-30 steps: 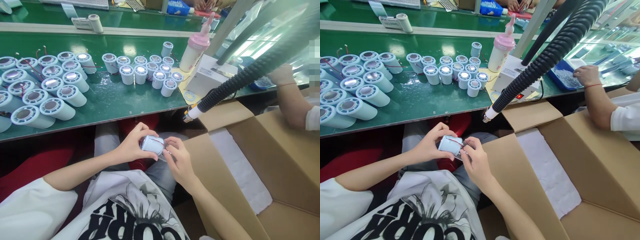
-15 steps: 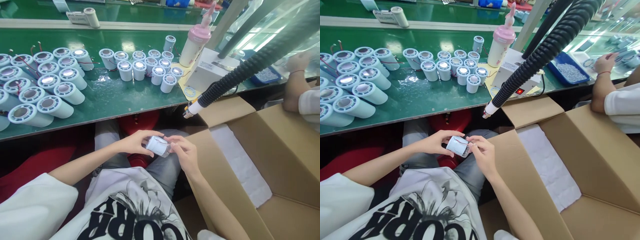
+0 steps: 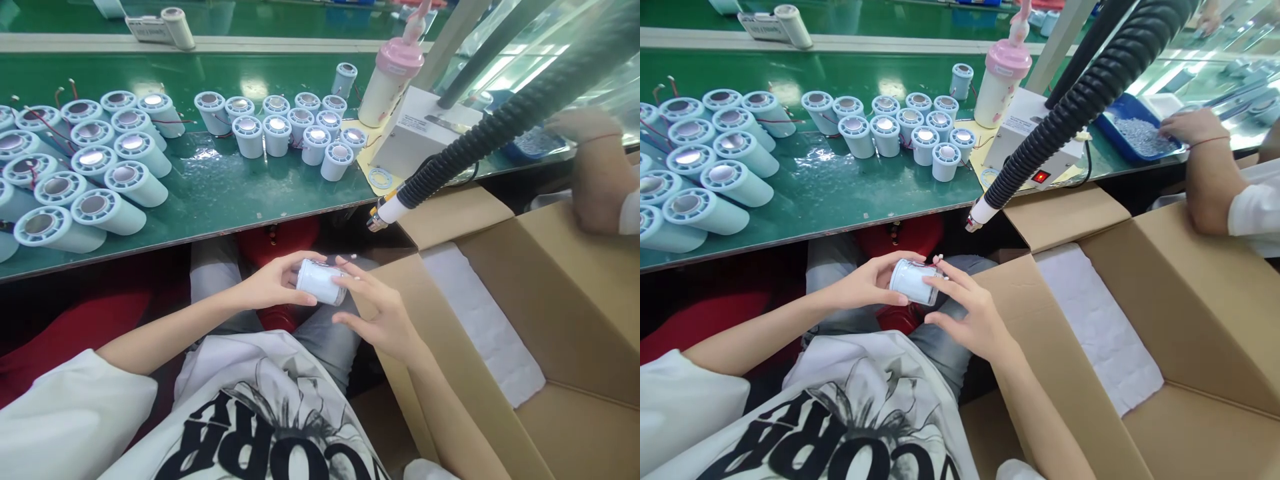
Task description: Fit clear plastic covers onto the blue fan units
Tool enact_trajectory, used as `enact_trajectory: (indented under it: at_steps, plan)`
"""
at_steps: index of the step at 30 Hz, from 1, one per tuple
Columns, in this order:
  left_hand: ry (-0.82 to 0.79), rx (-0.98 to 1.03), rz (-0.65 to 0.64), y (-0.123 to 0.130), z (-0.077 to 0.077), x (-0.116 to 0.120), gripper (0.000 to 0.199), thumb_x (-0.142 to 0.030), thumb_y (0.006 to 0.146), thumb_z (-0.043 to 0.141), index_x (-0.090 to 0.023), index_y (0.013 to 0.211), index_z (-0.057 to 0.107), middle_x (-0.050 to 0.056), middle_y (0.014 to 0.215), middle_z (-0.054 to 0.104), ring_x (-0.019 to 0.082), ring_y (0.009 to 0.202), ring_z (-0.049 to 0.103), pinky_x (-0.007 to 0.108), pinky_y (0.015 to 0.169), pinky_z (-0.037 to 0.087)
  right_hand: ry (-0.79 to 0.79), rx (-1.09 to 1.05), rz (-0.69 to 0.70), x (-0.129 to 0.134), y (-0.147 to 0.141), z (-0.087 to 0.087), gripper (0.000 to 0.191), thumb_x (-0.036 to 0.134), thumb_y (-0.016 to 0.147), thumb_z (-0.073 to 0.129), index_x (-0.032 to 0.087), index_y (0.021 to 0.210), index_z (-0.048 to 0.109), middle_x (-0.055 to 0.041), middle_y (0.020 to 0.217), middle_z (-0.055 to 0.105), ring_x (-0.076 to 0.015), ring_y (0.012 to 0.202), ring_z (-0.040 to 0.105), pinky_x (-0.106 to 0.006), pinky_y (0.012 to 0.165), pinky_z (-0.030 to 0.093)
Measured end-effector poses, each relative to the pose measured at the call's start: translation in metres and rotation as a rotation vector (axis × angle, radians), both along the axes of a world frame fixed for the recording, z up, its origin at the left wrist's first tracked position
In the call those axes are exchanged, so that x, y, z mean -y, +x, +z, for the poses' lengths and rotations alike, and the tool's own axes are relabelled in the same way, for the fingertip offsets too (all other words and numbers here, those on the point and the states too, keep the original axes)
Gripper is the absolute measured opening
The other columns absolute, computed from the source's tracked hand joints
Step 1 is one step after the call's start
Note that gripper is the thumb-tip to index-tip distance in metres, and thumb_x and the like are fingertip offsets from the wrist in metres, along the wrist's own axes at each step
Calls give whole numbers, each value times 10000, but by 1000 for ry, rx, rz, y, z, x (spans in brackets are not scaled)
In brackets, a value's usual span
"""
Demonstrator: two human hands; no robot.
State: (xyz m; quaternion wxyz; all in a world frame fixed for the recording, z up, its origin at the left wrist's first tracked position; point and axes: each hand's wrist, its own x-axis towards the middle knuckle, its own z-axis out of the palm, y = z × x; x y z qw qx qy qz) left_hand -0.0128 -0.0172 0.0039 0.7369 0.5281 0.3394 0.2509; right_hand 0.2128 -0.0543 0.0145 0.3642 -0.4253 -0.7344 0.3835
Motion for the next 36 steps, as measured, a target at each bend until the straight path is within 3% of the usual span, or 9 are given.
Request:
enact_trajectory:
  at_steps: [4, 10, 17, 23, 29, 36]
  plan:
    - [-59, 17, -57, -6, 4, 5, 669, -249, 659, 791, -259, 1264, 506, 94, 1283, 534, 215, 1001, 612, 342, 804, 539, 151, 129, 55, 4, 2, 5, 341, 218, 783, 699, 248, 1114, 625, -104, 1279, 603, -255, 1166, 585, -405, 984, 497]
    - [77, -23, -88, -12, 18, 5, 753, -212, 655, 794, -266, 1335, 476, 95, 1358, 522, 244, 1128, 584, 364, 934, 497, 124, 129, 67, 5, 1, 10, 345, 236, 787, 687, 243, 1113, 576, -107, 1243, 622, -267, 1179, 573, -428, 987, 487]
    - [184, -38, -132, -15, 21, 4, 747, -213, 670, 785, -276, 1349, 478, 97, 1374, 522, 262, 1197, 551, 387, 993, 466, -113, -58, 59, 8, 0, 9, 399, 244, 767, 725, 240, 1131, 563, -93, 1174, 642, -260, 1147, 593, -386, 902, 561]
    - [154, 15, -108, -9, 18, -2, 713, -195, 681, 778, -261, 1332, 496, 100, 1363, 530, 258, 1198, 553, 382, 1007, 457, -191, -206, 21, 6, 0, 2, 385, 227, 761, 732, 239, 1110, 569, -82, 1185, 628, -244, 1144, 589, -390, 919, 554]
    - [251, -29, -141, -9, 21, -4, 679, -212, 679, 781, -250, 1306, 521, 96, 1376, 516, 260, 1213, 539, 378, 1012, 458, -320, -288, 34, 6, 1, 6, 366, 231, 779, 713, 260, 1112, 563, -49, 1107, 646, -190, 1025, 635, -323, 860, 572]
    - [377, -64, -175, -12, 23, -1, 684, -223, 704, 763, -249, 1331, 492, 108, 1408, 475, 269, 1278, 473, 387, 1026, 450, -498, -373, 31, 5, -1, 9, 347, 353, 792, 690, 232, 1084, 545, -52, 983, 647, -177, 873, 636, -295, 720, 570]
